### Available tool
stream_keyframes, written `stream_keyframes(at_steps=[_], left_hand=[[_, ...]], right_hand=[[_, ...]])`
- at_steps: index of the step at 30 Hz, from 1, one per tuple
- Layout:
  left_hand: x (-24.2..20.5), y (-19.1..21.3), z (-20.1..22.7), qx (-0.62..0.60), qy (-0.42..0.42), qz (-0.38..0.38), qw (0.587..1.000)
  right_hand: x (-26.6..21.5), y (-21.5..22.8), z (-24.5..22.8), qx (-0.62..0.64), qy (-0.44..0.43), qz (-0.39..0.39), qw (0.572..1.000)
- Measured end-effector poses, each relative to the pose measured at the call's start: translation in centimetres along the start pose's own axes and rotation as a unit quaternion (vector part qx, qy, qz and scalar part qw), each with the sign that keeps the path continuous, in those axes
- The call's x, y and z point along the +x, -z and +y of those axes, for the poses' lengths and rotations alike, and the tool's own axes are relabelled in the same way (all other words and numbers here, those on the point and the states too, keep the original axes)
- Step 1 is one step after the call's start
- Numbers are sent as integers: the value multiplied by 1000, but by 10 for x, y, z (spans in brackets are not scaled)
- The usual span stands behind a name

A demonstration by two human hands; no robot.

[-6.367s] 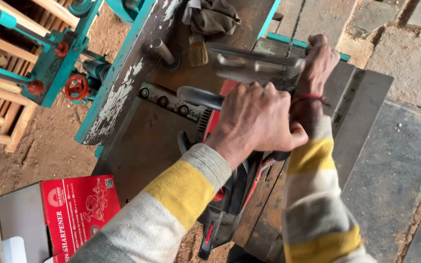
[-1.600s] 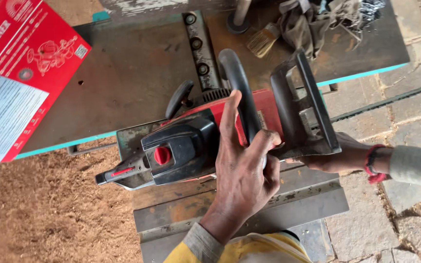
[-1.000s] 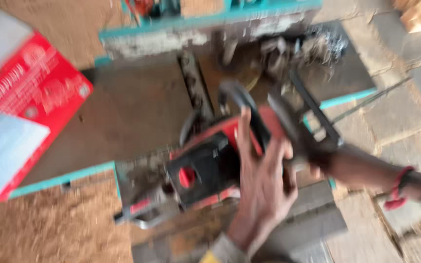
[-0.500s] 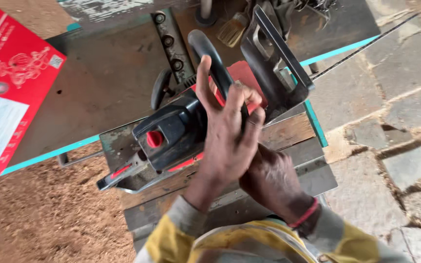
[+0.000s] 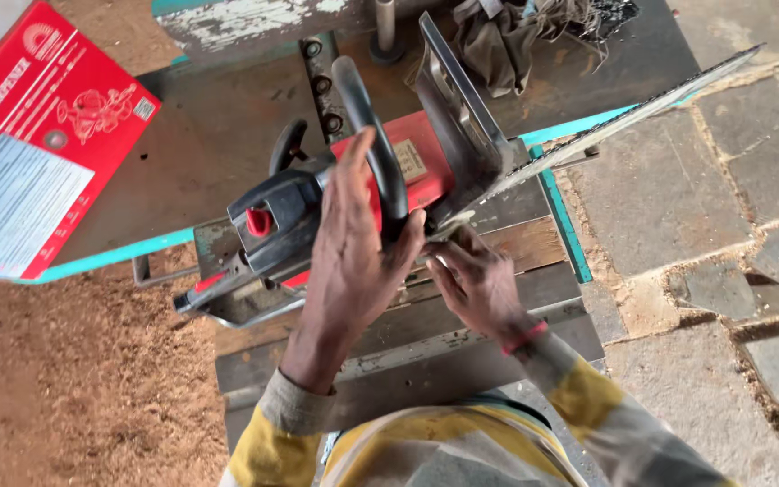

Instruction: The person uses a T-wrench to loosen and remove the nuts securing the chainsaw's guide bar and chain. They then detach the guide bar and chain from the chainsaw body, placing them on the workbench. Finally, the person uses a brush to clean the guide bar.

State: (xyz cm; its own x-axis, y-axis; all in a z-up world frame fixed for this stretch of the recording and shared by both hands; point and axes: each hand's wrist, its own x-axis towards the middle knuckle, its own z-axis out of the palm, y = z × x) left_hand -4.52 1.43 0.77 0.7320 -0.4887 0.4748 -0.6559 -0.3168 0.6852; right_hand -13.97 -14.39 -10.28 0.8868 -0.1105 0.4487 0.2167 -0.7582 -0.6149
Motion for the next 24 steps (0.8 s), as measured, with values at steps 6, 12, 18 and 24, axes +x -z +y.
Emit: stream_keyframes(at_steps=[6, 12, 18, 24], left_hand=[[-31, 3, 18, 96, 94, 1, 991], [-75, -8, 8, 156, 191, -3, 969], [-116, -40, -39, 159, 220, -49, 961], [-132, -50, -55, 176, 170, -50, 968]], right_hand=[[-27, -35, 21, -76, 229, -42, 970], [-47, -24, 3, -82, 142, -123, 979], [-20, 8, 11, -32, -21, -46, 998], [-70, -16, 29, 71, -95, -4, 993]])
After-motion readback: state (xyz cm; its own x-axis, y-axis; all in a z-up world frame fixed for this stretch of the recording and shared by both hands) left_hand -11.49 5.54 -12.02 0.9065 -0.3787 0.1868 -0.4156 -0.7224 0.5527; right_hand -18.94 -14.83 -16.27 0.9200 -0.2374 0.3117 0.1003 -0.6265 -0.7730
